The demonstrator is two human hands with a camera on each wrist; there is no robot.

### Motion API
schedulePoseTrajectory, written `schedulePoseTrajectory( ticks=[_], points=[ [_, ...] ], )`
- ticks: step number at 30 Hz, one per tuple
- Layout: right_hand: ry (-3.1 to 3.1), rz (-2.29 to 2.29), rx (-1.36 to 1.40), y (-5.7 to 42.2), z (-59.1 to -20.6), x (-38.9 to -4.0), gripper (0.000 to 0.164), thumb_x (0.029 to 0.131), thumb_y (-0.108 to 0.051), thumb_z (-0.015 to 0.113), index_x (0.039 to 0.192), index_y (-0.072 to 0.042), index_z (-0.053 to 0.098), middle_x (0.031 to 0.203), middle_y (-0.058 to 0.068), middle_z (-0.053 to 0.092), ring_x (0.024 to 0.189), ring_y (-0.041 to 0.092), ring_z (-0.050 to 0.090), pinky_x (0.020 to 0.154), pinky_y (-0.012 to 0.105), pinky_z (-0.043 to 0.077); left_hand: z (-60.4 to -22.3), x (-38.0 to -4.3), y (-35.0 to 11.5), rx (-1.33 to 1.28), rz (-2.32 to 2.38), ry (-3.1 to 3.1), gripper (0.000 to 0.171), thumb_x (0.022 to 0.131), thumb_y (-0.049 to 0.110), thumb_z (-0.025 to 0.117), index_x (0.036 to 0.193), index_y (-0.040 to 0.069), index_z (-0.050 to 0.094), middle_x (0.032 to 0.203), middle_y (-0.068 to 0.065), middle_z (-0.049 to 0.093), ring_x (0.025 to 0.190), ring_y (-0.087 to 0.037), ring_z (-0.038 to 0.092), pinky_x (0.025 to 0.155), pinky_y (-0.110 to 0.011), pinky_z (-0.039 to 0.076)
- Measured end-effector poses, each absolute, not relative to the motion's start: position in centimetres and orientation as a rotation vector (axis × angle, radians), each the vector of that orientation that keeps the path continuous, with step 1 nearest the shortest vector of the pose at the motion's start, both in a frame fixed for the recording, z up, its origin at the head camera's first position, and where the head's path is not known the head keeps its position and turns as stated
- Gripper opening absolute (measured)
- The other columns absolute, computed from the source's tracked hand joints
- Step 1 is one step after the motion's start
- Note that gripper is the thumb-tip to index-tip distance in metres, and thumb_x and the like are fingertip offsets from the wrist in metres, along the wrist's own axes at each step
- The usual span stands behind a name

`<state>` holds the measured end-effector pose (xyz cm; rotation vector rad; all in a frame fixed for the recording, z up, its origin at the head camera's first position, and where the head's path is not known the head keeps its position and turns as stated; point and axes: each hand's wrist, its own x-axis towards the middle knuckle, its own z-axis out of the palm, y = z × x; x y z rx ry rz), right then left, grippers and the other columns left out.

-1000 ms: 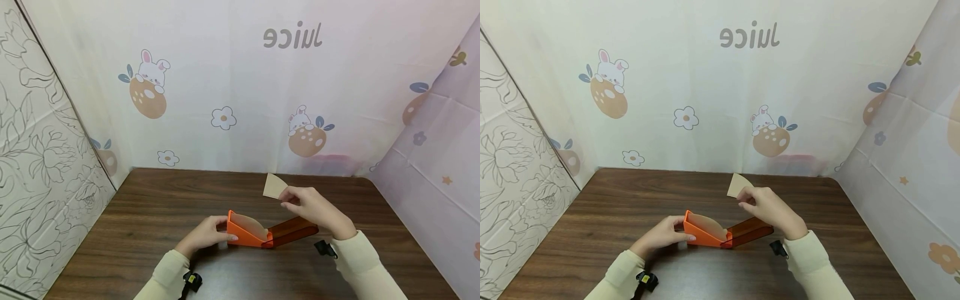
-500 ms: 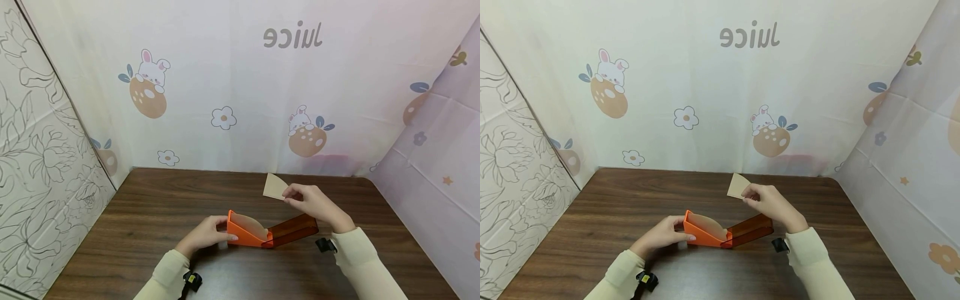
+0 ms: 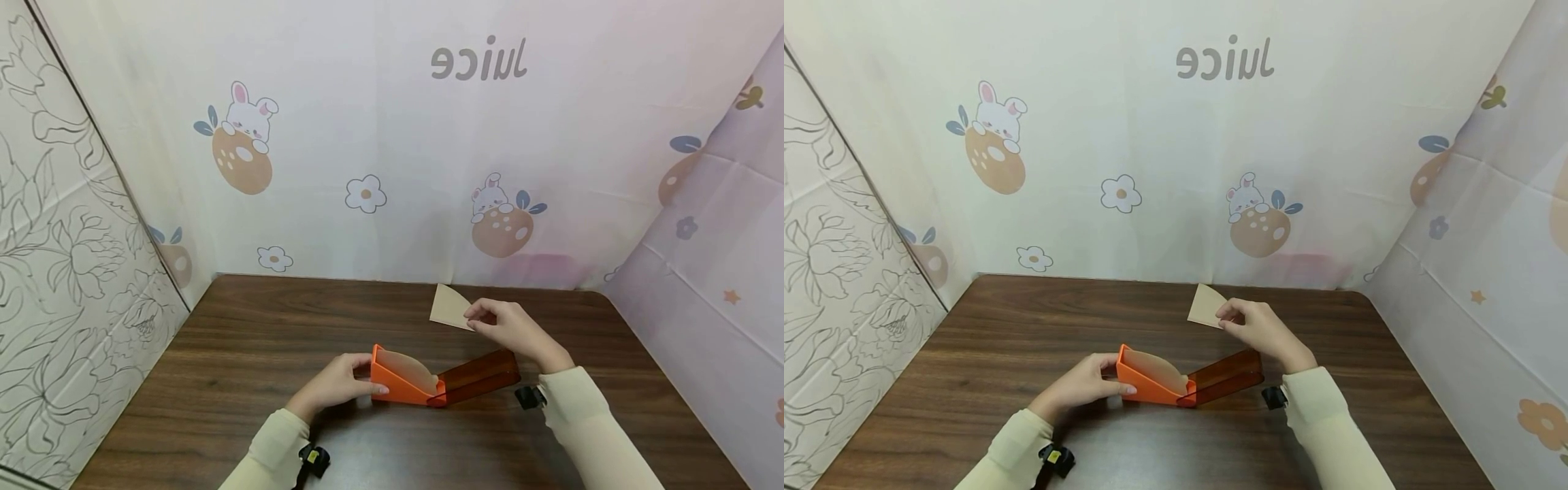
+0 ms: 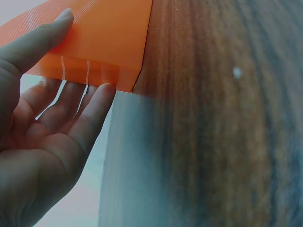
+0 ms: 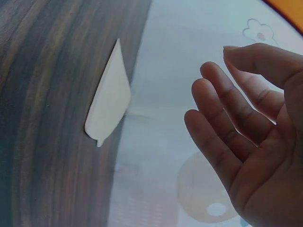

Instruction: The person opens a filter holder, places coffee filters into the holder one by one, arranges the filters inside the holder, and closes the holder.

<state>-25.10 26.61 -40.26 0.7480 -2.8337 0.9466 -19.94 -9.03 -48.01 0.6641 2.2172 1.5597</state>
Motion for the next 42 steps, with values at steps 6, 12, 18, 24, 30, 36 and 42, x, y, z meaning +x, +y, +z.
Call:
schedulePoseTrajectory(
  ticks=[6, 12, 18, 24, 30, 36, 42],
  points=[
    [-2.820, 0.964, 0.699, 26.7, -41.2, -25.8, 0.008, 0.095, -0.012, 0.071, 0.102, -0.016, 0.071, 0.092, -0.006, 0.069, 0.083, 0.012, 0.063, 0.076, 0.032, 0.052, -48.0, -20.0, -9.0, 0.665, 1.566, 2.214, 0.035, 0.088, 0.025, 0.080, 0.120, 0.017, 0.069, 0.105, 0.007, 0.071, 0.098, -0.015, 0.064, 0.089, -0.032, 0.050],
    [-2.822, 0.969, 0.655, 26.7, -42.3, -26.5, 0.010, 0.094, -0.009, 0.071, 0.103, -0.012, 0.072, 0.094, 0.000, 0.071, 0.084, 0.014, 0.063, 0.075, 0.031, 0.053, -48.0, -19.9, -9.0, 0.655, 1.566, 2.215, 0.035, 0.088, 0.026, 0.080, 0.120, 0.017, 0.069, 0.105, 0.006, 0.071, 0.098, -0.015, 0.064, 0.089, -0.033, 0.050],
    [-2.824, 0.971, 0.616, 26.8, -43.1, -27.1, 0.014, 0.094, -0.009, 0.070, 0.108, -0.007, 0.072, 0.106, 0.013, 0.071, 0.089, 0.021, 0.066, 0.076, 0.038, 0.055, -48.0, -19.8, -9.0, 0.650, 1.574, 2.209, 0.034, 0.088, 0.025, 0.080, 0.119, 0.017, 0.070, 0.104, 0.006, 0.071, 0.098, -0.015, 0.064, 0.089, -0.032, 0.050],
    [-2.850, 0.927, 0.598, 27.0, -44.1, -27.8, 0.021, 0.095, -0.011, 0.069, 0.113, -0.001, 0.069, 0.111, 0.015, 0.069, 0.097, 0.032, 0.066, 0.085, 0.050, 0.052, -48.0, -19.8, -9.0, 0.652, 1.582, 2.205, 0.033, 0.088, 0.025, 0.081, 0.118, 0.017, 0.070, 0.104, 0.006, 0.071, 0.098, -0.015, 0.064, 0.088, -0.031, 0.050],
    [-2.846, 0.905, 0.627, 27.1, -45.3, -28.9, 0.028, 0.095, -0.011, 0.069, 0.120, 0.003, 0.066, 0.118, 0.021, 0.064, 0.103, 0.042, 0.062, 0.089, 0.055, 0.049, -48.0, -19.8, -9.0, 0.652, 1.586, 2.203, 0.032, 0.087, 0.024, 0.081, 0.117, 0.017, 0.070, 0.103, 0.006, 0.072, 0.097, -0.015, 0.065, 0.087, -0.031, 0.051],
    [-2.865, 0.865, 0.627, 27.1, -46.2, -30.0, 0.035, 0.095, -0.010, 0.069, 0.125, 0.007, 0.063, 0.120, 0.024, 0.061, 0.105, 0.041, 0.058, 0.088, 0.055, 0.048, -48.0, -19.9, -9.0, 0.651, 1.583, 2.202, 0.034, 0.087, 0.024, 0.081, 0.119, 0.017, 0.070, 0.104, 0.006, 0.072, 0.098, -0.015, 0.065, 0.088, -0.031, 0.051],
    [-2.884, 0.834, 0.615, 26.7, -46.6, -30.5, 0.037, 0.096, -0.010, 0.068, 0.127, 0.009, 0.061, 0.125, 0.028, 0.058, 0.111, 0.045, 0.056, 0.091, 0.057, 0.047, -48.0, -19.9, -9.0, 0.654, 1.581, 2.204, 0.035, 0.088, 0.024, 0.080, 0.120, 0.016, 0.069, 0.105, 0.006, 0.071, 0.099, -0.015, 0.064, 0.089, -0.031, 0.050]
  ],
)
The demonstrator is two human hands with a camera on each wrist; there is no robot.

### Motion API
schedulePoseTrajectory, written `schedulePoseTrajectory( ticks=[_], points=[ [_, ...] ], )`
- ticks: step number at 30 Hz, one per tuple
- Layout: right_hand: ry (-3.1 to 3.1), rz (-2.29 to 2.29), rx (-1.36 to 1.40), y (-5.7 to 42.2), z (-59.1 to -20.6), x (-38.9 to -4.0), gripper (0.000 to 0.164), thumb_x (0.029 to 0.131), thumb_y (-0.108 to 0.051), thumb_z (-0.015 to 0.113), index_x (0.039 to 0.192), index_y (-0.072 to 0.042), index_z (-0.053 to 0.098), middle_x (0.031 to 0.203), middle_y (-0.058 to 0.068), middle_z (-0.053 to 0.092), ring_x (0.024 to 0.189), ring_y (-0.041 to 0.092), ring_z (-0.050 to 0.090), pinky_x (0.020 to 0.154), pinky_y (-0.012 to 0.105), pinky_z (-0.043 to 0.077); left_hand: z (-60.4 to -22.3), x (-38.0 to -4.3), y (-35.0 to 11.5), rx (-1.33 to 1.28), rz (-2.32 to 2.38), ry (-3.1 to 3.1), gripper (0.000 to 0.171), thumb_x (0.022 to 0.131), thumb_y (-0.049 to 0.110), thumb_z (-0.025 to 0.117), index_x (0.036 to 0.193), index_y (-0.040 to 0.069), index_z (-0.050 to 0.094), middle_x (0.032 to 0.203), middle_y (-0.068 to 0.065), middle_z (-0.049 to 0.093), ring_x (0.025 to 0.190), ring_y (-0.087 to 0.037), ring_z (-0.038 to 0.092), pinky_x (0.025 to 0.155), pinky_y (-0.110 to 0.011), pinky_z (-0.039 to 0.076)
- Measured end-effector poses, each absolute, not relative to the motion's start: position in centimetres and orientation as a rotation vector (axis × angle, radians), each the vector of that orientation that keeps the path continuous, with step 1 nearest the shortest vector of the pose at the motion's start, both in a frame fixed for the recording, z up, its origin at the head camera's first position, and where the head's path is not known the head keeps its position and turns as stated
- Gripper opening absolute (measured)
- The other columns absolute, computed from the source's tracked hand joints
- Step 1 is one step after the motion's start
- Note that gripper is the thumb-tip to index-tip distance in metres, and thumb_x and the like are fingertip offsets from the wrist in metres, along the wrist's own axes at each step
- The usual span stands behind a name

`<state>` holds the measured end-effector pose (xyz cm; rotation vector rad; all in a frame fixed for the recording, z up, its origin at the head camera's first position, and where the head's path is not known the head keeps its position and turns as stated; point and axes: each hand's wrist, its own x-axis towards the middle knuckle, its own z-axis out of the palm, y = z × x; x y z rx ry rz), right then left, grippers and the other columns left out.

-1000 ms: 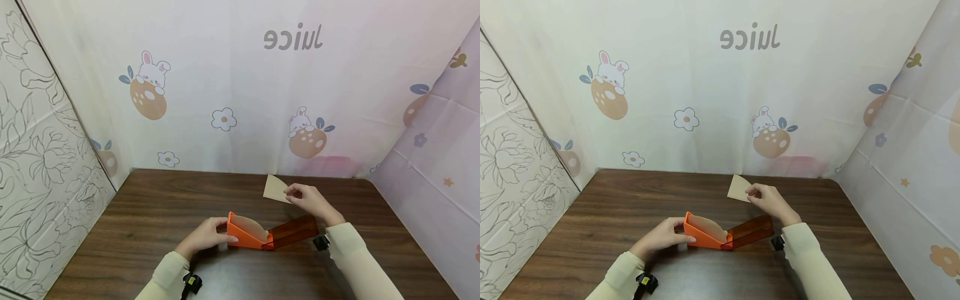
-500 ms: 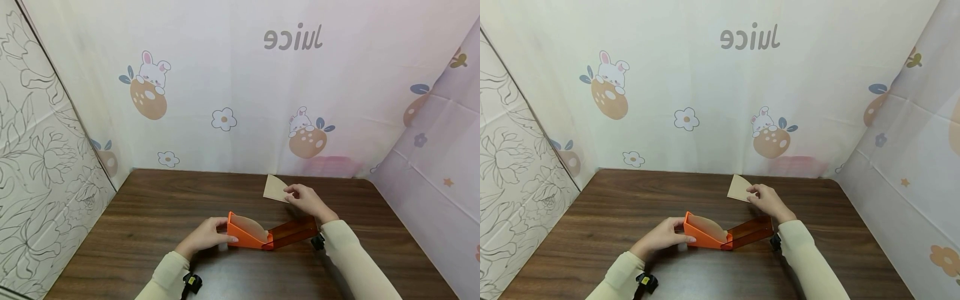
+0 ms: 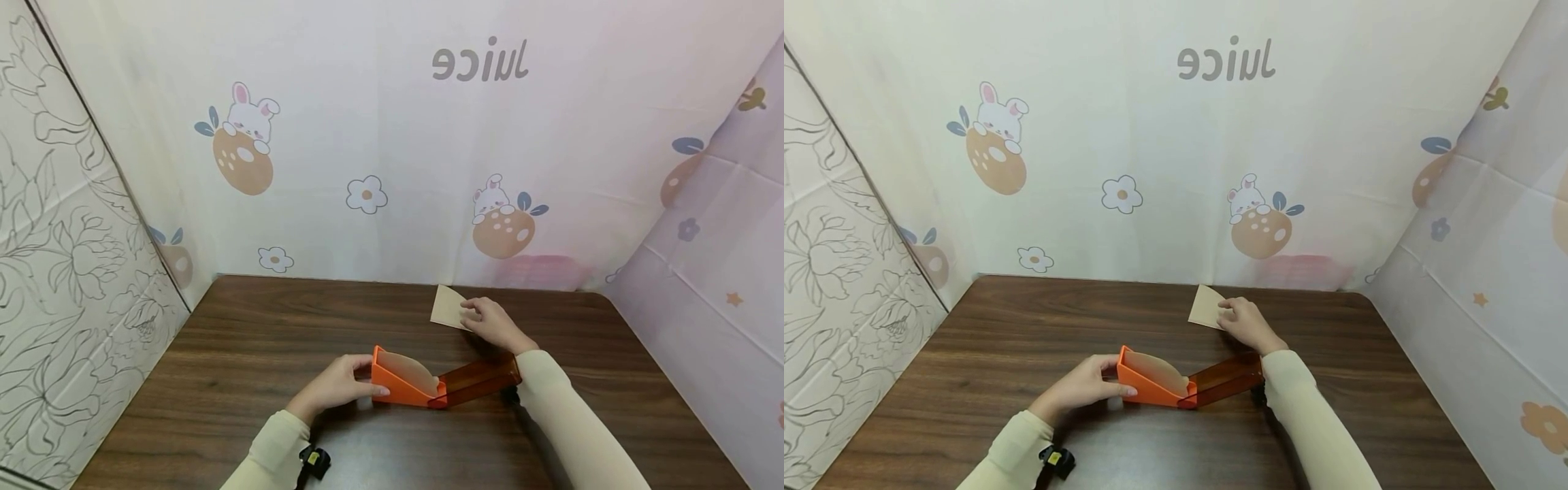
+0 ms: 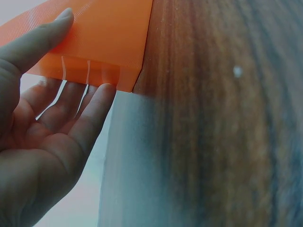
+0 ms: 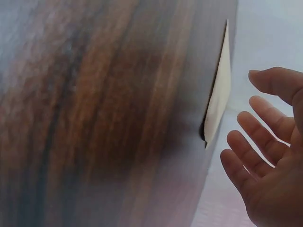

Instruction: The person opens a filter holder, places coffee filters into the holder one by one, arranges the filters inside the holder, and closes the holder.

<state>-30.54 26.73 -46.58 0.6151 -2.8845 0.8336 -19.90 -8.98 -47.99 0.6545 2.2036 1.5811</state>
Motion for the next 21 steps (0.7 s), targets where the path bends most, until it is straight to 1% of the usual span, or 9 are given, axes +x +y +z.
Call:
schedulePoseTrajectory(
  ticks=[7, 14, 21],
  points=[
    [-2.887, 0.822, 0.586, 26.6, -47.3, -31.6, 0.041, 0.095, -0.011, 0.068, 0.128, 0.011, 0.059, 0.128, 0.031, 0.056, 0.118, 0.047, 0.052, 0.096, 0.059, 0.043, -48.2, -20.0, -9.0, 0.658, 1.585, 2.203, 0.034, 0.087, 0.024, 0.081, 0.119, 0.017, 0.070, 0.104, 0.006, 0.072, 0.099, -0.015, 0.065, 0.089, -0.031, 0.050],
    [-2.884, 0.796, 0.544, 26.9, -47.8, -33.1, 0.041, 0.095, -0.011, 0.069, 0.128, 0.012, 0.060, 0.123, 0.031, 0.060, 0.116, 0.046, 0.054, 0.097, 0.057, 0.043, -48.3, -20.0, -9.1, 0.663, 1.585, 2.197, 0.035, 0.087, 0.024, 0.081, 0.119, 0.017, 0.070, 0.105, 0.007, 0.072, 0.100, -0.015, 0.065, 0.090, -0.031, 0.050],
    [-2.867, 0.789, 0.571, 27.1, -48.2, -33.6, 0.040, 0.094, -0.008, 0.069, 0.126, 0.014, 0.061, 0.121, 0.030, 0.062, 0.115, 0.046, 0.056, 0.097, 0.057, 0.044, -48.2, -20.1, -9.1, 0.671, 1.578, 2.212, 0.036, 0.087, 0.025, 0.081, 0.120, 0.017, 0.069, 0.104, 0.007, 0.072, 0.099, -0.014, 0.065, 0.090, -0.031, 0.050]
  ],
)
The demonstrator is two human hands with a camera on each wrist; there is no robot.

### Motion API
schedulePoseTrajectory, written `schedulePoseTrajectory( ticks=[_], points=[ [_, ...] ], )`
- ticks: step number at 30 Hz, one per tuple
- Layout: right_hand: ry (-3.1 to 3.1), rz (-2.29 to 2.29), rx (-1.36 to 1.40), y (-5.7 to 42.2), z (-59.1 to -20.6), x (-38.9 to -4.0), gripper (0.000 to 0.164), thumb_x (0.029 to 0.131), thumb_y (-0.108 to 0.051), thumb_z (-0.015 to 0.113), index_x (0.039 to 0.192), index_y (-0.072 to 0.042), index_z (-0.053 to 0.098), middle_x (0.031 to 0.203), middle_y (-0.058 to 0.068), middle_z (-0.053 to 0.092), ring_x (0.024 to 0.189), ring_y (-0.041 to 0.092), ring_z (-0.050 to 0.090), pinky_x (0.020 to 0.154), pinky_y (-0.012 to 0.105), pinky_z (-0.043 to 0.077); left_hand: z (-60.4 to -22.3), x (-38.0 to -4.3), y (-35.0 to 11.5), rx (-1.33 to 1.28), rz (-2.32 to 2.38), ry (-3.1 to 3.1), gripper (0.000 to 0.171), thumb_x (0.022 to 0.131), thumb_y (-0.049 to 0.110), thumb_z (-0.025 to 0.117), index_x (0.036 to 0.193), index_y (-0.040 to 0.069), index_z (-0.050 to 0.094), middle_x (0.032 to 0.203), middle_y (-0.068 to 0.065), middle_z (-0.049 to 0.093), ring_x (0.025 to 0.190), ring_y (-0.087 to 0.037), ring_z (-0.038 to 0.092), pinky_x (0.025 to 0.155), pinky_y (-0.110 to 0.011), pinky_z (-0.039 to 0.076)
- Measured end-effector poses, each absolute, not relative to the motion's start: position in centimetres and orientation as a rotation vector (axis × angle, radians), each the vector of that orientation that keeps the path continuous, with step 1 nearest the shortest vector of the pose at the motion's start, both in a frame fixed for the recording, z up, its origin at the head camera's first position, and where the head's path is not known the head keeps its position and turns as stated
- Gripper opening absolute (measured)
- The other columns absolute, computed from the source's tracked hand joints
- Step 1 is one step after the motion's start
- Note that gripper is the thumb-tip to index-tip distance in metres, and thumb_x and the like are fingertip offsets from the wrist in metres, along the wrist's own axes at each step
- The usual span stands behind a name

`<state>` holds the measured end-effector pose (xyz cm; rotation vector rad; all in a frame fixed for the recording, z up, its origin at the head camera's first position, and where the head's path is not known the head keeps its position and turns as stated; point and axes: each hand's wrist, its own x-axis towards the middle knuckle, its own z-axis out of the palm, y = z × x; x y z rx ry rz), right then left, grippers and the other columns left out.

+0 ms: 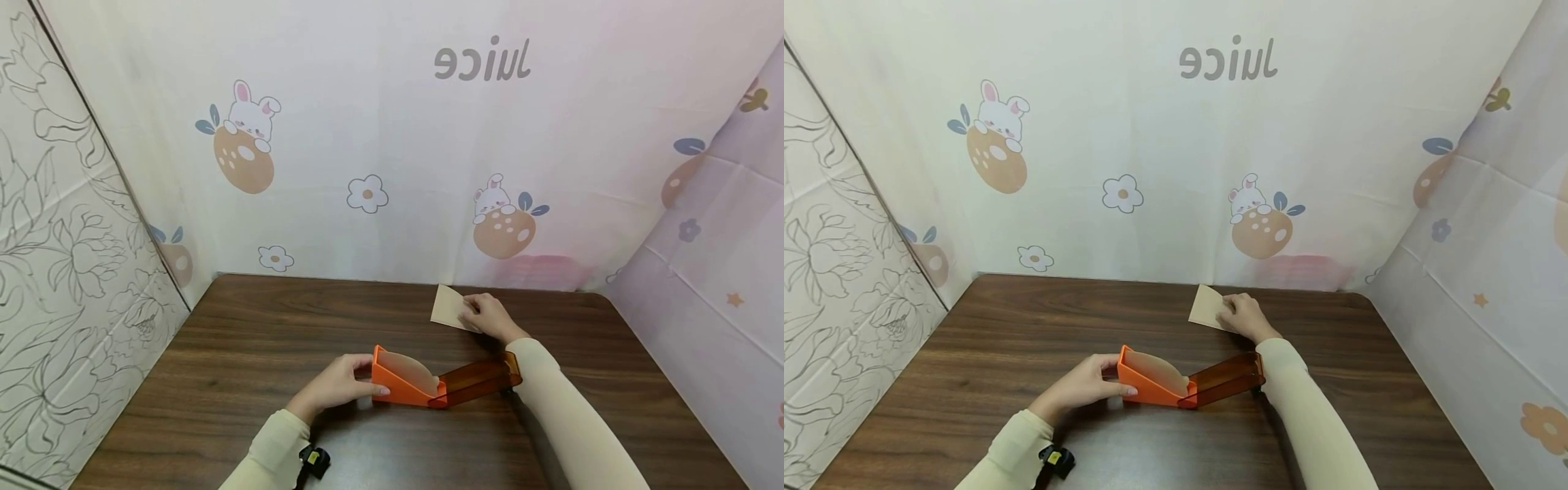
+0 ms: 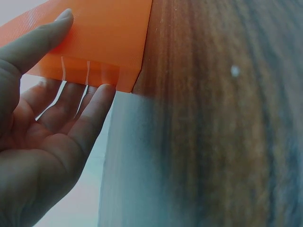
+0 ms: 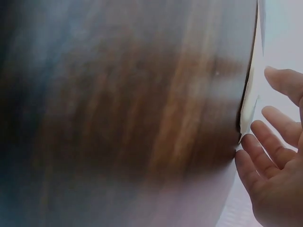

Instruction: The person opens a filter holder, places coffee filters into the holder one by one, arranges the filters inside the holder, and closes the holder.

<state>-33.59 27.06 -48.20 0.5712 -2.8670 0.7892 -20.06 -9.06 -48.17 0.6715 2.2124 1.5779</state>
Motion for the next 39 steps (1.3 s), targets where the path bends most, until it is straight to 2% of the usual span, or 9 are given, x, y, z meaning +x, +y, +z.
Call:
schedulePoseTrajectory(
  ticks=[4, 7, 23, 29, 35, 39],
  points=[
    [-2.860, 0.819, 0.556, 26.9, -48.4, -33.8, 0.040, 0.094, -0.009, 0.069, 0.125, 0.014, 0.061, 0.115, 0.030, 0.064, 0.109, 0.044, 0.059, 0.093, 0.056, 0.046, -48.2, -20.0, -9.0, 0.663, 1.572, 2.214, 0.036, 0.087, 0.025, 0.081, 0.120, 0.017, 0.069, 0.104, 0.007, 0.072, 0.098, -0.015, 0.065, 0.089, -0.031, 0.050],
    [-2.871, 0.845, 0.520, 26.9, -48.3, -33.9, 0.042, 0.095, -0.011, 0.068, 0.127, 0.014, 0.059, 0.117, 0.031, 0.063, 0.109, 0.044, 0.059, 0.093, 0.055, 0.046, -48.1, -20.0, -9.0, 0.663, 1.570, 2.211, 0.036, 0.087, 0.025, 0.081, 0.120, 0.017, 0.069, 0.104, 0.007, 0.072, 0.097, -0.015, 0.065, 0.089, -0.031, 0.050],
    [-3.073, 0.905, 0.264, 26.7, -48.0, -34.8, 0.056, 0.095, -0.022, 0.070, 0.137, 0.011, 0.051, 0.128, 0.031, 0.057, 0.117, 0.045, 0.055, 0.097, 0.054, 0.045, -48.2, -20.1, -9.1, 0.674, 1.575, 2.193, 0.034, 0.088, 0.025, 0.080, 0.120, 0.018, 0.069, 0.106, 0.006, 0.071, 0.099, -0.015, 0.065, 0.090, -0.032, 0.050],
    [-3.105, 0.930, 0.170, 26.7, -47.9, -35.0, 0.058, 0.095, -0.022, 0.071, 0.138, 0.009, 0.049, 0.128, 0.030, 0.057, 0.117, 0.043, 0.054, 0.098, 0.053, 0.044, -48.1, -20.1, -9.0, 0.666, 1.571, 2.202, 0.035, 0.088, 0.026, 0.080, 0.120, 0.019, 0.069, 0.106, 0.007, 0.071, 0.099, -0.015, 0.064, 0.091, -0.033, 0.050],
    [-3.137, 0.941, 0.133, 26.7, -47.4, -34.9, 0.056, 0.093, -0.021, 0.072, 0.135, 0.010, 0.052, 0.120, 0.027, 0.060, 0.110, 0.039, 0.058, 0.093, 0.048, 0.047, -48.2, -20.1, -8.9, 0.660, 1.556, 2.217, 0.035, 0.087, 0.026, 0.081, 0.120, 0.019, 0.069, 0.105, 0.007, 0.071, 0.099, -0.014, 0.064, 0.092, -0.034, 0.050],
    [-3.189, 0.969, 0.114, 26.8, -47.3, -35.1, 0.058, 0.094, -0.021, 0.071, 0.137, 0.011, 0.050, 0.126, 0.029, 0.058, 0.113, 0.041, 0.057, 0.095, 0.051, 0.047, -48.2, -20.2, -9.0, 0.661, 1.559, 2.217, 0.036, 0.087, 0.025, 0.081, 0.121, 0.018, 0.069, 0.106, 0.007, 0.071, 0.100, -0.014, 0.064, 0.092, -0.033, 0.050]
  ],
)
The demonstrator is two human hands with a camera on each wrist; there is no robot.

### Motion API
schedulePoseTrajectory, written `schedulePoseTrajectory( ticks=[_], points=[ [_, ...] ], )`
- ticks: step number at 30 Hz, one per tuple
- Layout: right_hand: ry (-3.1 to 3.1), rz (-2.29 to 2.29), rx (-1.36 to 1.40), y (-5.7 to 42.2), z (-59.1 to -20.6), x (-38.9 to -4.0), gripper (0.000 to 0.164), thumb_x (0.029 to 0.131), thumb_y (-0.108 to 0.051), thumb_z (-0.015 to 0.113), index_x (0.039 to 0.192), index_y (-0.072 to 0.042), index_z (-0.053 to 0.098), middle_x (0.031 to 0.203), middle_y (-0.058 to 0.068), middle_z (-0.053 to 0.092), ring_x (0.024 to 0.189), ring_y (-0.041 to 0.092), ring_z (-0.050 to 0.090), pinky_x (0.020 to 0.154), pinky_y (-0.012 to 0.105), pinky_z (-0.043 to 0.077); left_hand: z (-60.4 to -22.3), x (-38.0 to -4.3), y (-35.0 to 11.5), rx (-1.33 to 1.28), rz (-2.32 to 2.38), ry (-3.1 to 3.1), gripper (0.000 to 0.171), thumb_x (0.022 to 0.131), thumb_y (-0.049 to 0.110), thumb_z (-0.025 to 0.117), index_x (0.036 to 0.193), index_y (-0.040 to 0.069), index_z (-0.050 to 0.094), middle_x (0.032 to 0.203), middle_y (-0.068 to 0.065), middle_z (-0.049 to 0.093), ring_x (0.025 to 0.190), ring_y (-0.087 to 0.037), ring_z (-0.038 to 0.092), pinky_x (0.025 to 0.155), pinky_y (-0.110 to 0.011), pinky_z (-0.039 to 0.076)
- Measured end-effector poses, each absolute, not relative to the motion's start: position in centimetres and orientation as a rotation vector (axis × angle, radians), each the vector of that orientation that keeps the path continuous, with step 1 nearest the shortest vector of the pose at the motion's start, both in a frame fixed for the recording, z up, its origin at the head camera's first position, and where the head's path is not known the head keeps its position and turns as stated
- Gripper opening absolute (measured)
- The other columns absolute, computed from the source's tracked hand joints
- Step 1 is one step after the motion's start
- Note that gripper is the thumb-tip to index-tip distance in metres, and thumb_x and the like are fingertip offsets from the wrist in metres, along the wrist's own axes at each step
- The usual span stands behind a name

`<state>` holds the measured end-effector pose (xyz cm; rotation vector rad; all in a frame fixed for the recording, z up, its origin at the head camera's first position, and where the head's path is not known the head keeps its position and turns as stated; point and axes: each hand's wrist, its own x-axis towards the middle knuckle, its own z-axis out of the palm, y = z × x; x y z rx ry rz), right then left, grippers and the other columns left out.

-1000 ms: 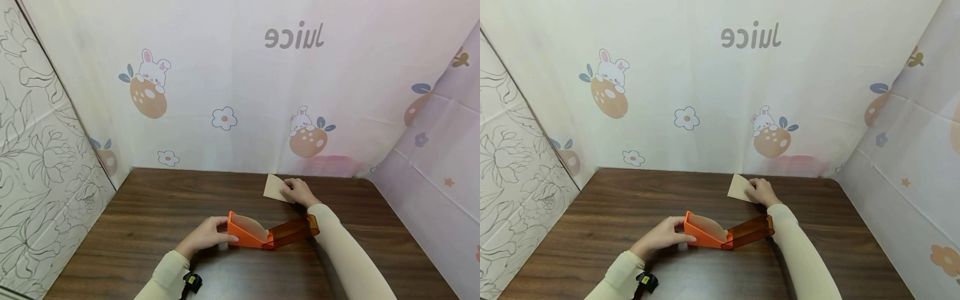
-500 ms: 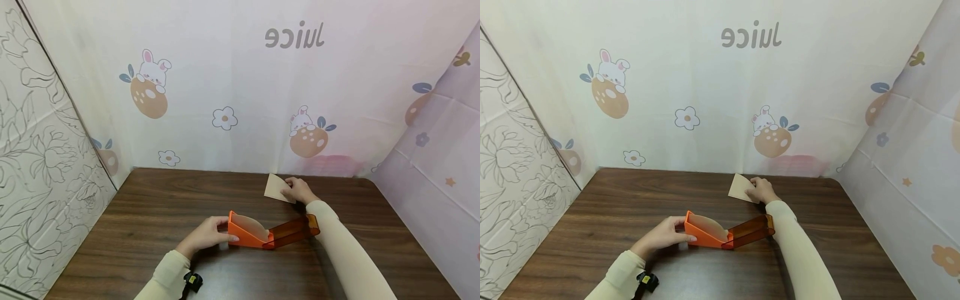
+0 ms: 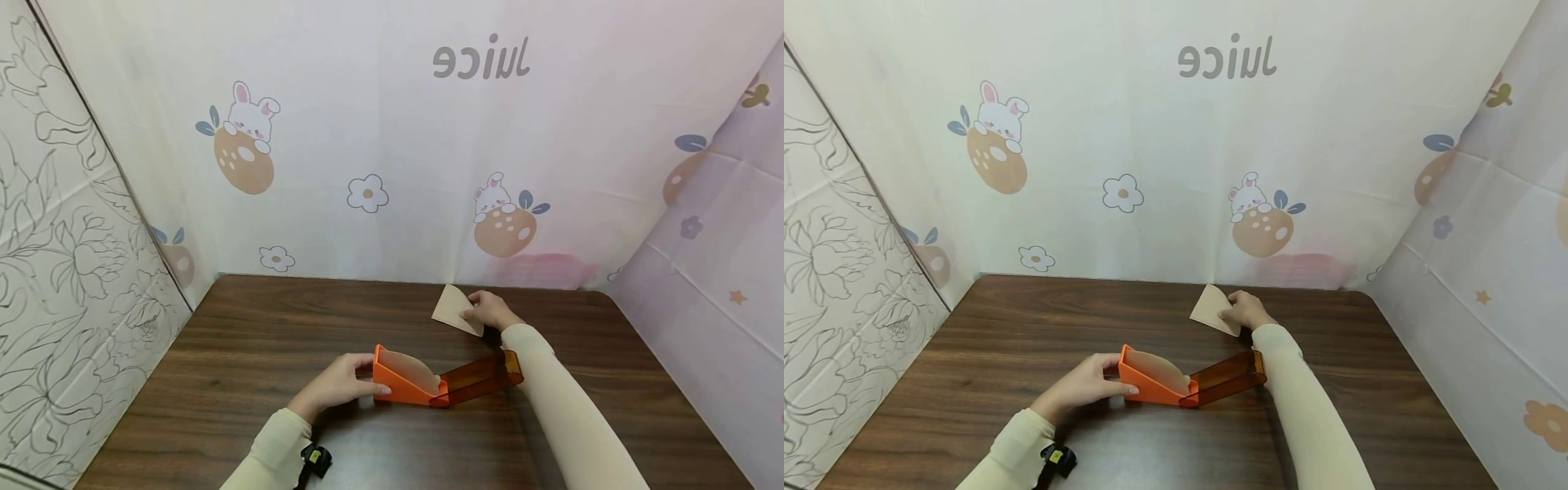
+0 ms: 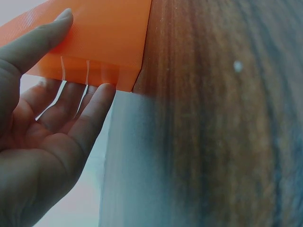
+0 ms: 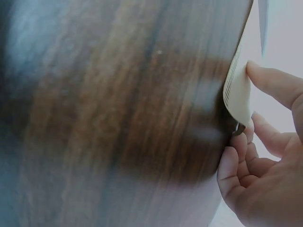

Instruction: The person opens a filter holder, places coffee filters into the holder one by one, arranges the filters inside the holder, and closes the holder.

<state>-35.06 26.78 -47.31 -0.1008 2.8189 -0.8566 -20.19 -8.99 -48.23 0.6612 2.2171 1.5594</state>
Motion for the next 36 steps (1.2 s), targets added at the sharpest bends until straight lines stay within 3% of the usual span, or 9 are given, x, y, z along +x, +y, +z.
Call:
schedulePoseTrajectory(
  ticks=[4, 12, 21, 36],
  points=[
    [2.782, -0.844, -0.086, 26.7, -47.0, -34.9, 0.057, 0.095, -0.022, 0.071, 0.136, 0.011, 0.051, 0.127, 0.028, 0.059, 0.112, 0.040, 0.059, 0.095, 0.051, 0.047, -48.3, -20.2, -9.0, 0.666, 1.564, 2.212, 0.036, 0.087, 0.025, 0.081, 0.120, 0.018, 0.069, 0.106, 0.007, 0.071, 0.100, -0.015, 0.064, 0.091, -0.032, 0.050],
    [2.746, -0.891, -0.138, 27.3, -47.1, -34.9, 0.049, 0.093, -0.022, 0.072, 0.123, 0.013, 0.055, 0.105, 0.021, 0.065, 0.092, 0.032, 0.063, 0.085, 0.048, 0.051, -48.3, -20.2, -9.0, 0.672, 1.564, 2.214, 0.036, 0.087, 0.024, 0.081, 0.121, 0.018, 0.069, 0.106, 0.007, 0.071, 0.100, -0.014, 0.064, 0.090, -0.031, 0.050],
    [2.718, -0.960, -0.149, 28.0, -47.5, -34.5, 0.057, 0.094, -0.025, 0.071, 0.130, 0.011, 0.046, 0.115, 0.026, 0.057, 0.099, 0.035, 0.057, 0.088, 0.050, 0.046, -48.3, -20.2, -9.0, 0.678, 1.573, 2.205, 0.034, 0.088, 0.024, 0.080, 0.120, 0.018, 0.069, 0.106, 0.007, 0.071, 0.100, -0.014, 0.065, 0.091, -0.032, 0.050],
    [2.724, -1.013, -0.157, 28.2, -47.4, -34.0, 0.038, 0.105, -0.019, 0.049, 0.129, 0.011, 0.048, 0.123, 0.029, 0.054, 0.106, 0.038, 0.055, 0.091, 0.051, 0.045, -48.2, -20.1, -9.1, 0.675, 1.567, 2.209, 0.036, 0.088, 0.025, 0.080, 0.121, 0.018, 0.069, 0.105, 0.007, 0.071, 0.100, -0.015, 0.065, 0.091, -0.032, 0.050]
  ],
)
